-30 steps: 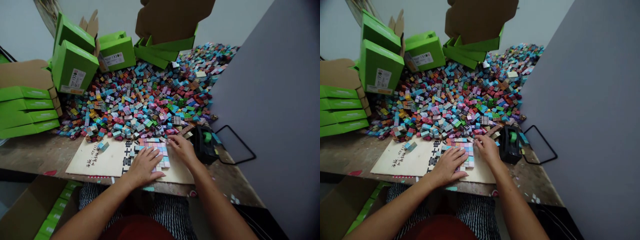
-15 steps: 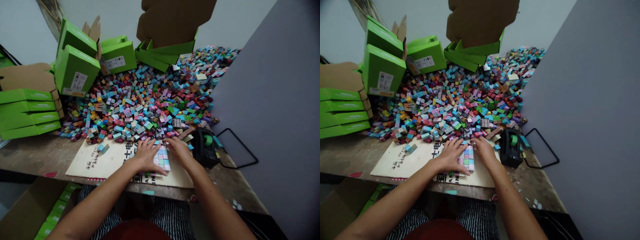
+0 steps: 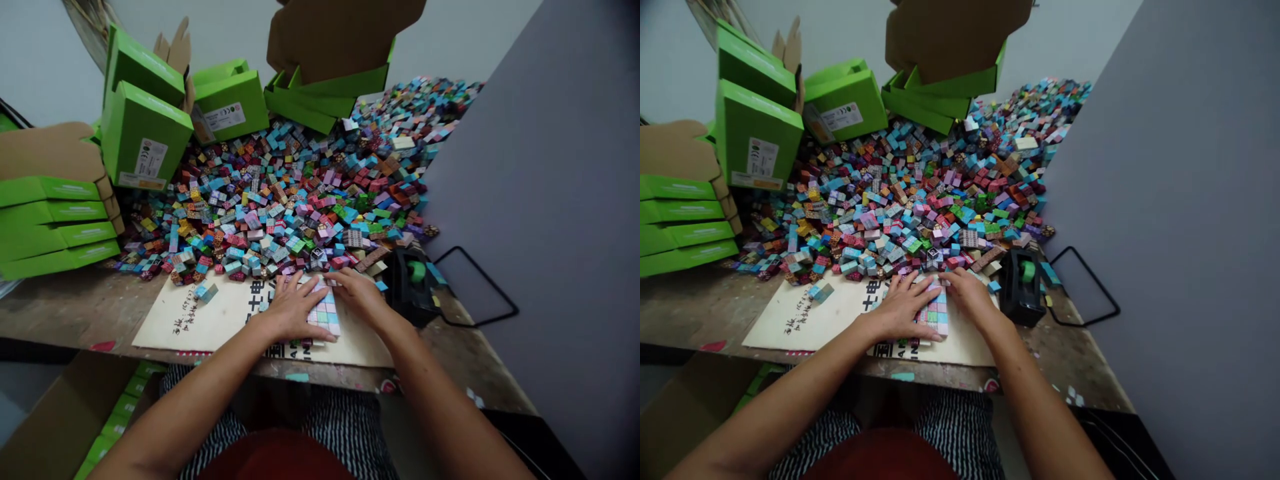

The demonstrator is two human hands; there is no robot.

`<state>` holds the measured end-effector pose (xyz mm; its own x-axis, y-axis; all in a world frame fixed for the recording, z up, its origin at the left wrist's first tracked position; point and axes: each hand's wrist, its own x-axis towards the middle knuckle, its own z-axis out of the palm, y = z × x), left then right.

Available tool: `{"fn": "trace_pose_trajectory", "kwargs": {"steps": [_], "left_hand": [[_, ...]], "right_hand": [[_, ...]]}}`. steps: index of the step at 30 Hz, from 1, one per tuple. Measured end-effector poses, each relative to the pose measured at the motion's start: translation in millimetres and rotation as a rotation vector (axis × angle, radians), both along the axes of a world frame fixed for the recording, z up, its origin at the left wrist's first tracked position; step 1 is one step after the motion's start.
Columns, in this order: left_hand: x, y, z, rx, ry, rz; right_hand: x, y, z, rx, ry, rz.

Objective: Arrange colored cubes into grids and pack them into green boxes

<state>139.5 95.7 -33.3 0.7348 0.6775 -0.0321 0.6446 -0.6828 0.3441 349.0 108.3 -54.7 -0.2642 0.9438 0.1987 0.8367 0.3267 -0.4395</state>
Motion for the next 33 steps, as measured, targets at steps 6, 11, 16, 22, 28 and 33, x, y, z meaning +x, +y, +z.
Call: {"fn": "trace_pose_trajectory", "kwargs": {"steps": [6,11,16,22,28,33], "left_hand": [[0,-2,9.2,-0.062,0.049,0.006],[-1,4,15.5,-0.126,0.087,-0.01],[-11,6,16.1,-0.095,0.04,-0.014],[-29,-25,9.7,0.105,-0.097,-0.069],[-33,-56,-9.9,0.222,-0.11,-0.08],[-32,-59,-17.4,0.319,-0.159,-0.05]], "right_hand": [[4,-40,21.8,0.112,0.081,-0.136],[-10,-122,23.4,0.029,0.272,-0.107],[-27,-147,12.5,-0.005,0.363,-0.194],[-3,-94,27.8,0.153,0.279,-0.271],[17,-28,25.3,0.072,-0.368,-0.3],[16,-6,27.1,0.078,-0.448,-0.255]]}}
